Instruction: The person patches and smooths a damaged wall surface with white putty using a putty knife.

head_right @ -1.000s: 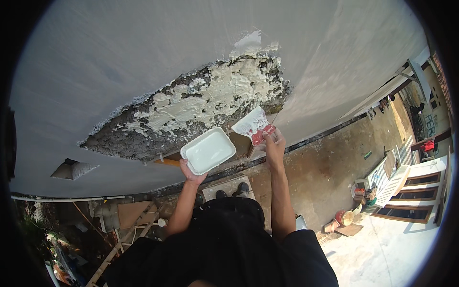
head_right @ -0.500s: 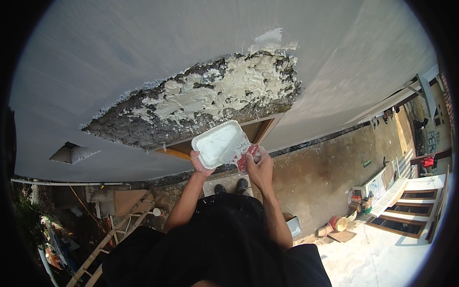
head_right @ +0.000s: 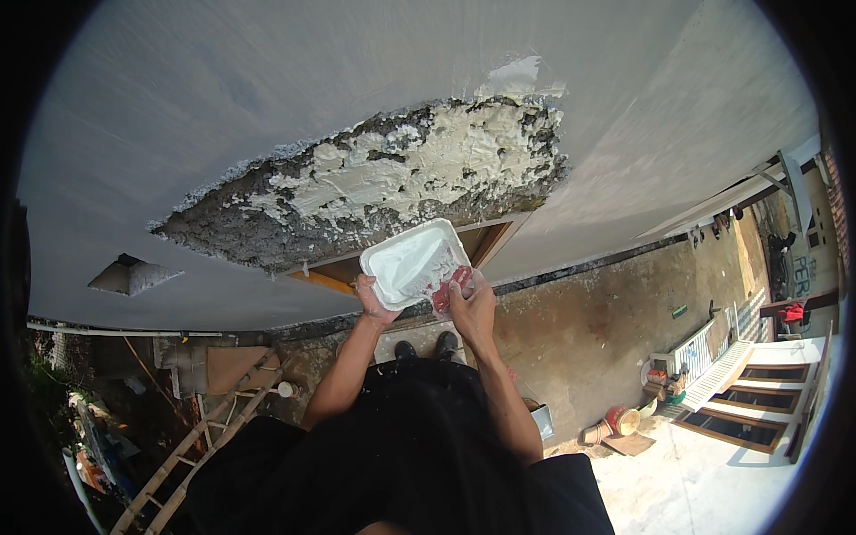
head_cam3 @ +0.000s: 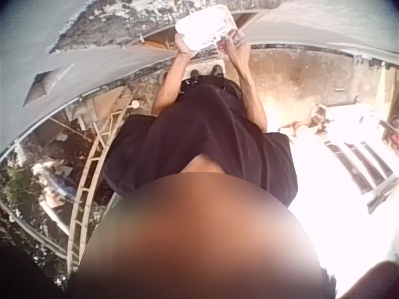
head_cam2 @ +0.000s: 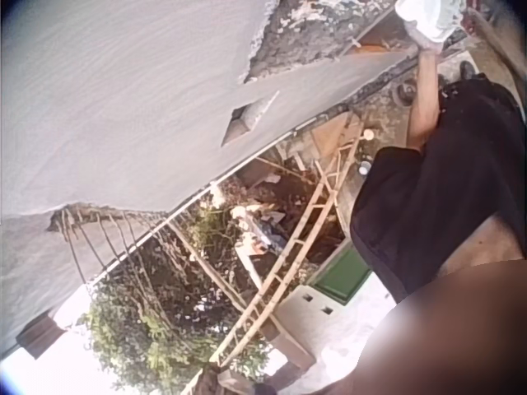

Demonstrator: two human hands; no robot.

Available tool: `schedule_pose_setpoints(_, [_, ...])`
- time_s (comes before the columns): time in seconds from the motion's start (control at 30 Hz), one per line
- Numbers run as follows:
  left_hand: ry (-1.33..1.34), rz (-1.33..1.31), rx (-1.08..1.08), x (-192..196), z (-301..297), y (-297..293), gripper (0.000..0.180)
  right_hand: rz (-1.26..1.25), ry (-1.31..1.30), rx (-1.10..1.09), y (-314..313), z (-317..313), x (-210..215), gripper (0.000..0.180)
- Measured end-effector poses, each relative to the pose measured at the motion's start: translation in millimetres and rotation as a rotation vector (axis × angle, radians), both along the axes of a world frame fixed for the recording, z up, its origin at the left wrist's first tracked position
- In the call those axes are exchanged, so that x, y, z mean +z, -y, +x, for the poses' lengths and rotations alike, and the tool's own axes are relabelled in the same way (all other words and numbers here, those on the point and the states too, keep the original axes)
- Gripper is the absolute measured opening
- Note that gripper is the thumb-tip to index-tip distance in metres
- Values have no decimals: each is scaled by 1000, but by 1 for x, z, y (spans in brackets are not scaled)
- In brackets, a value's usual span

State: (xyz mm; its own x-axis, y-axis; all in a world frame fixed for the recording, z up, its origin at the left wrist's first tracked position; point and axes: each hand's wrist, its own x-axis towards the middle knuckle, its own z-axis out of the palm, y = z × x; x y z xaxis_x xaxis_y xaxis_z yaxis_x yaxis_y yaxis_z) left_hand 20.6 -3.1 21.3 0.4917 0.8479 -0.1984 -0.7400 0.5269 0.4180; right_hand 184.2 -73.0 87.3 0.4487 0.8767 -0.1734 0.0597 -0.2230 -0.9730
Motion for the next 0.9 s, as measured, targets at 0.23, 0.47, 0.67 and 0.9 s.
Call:
schedule_pose_setpoints(0.23, [1,-28,35,-6,6,2,80,34,-57,-18,-1,-23,-16,23])
schedule_pose_setpoints(0.47, [34,17,54,-14,9,4,77,57,-326,-101,-7,-40,5,27])
schedule_pose_setpoints(0.67, [-43,74,0,-2,19,6,79,196,-474,-252,-15,-50,-4,24])
schedule_pose_setpoints(0.9, [-31,21,28,-5,21,3,80,134,-759,-269,-15,-46,-7,32])
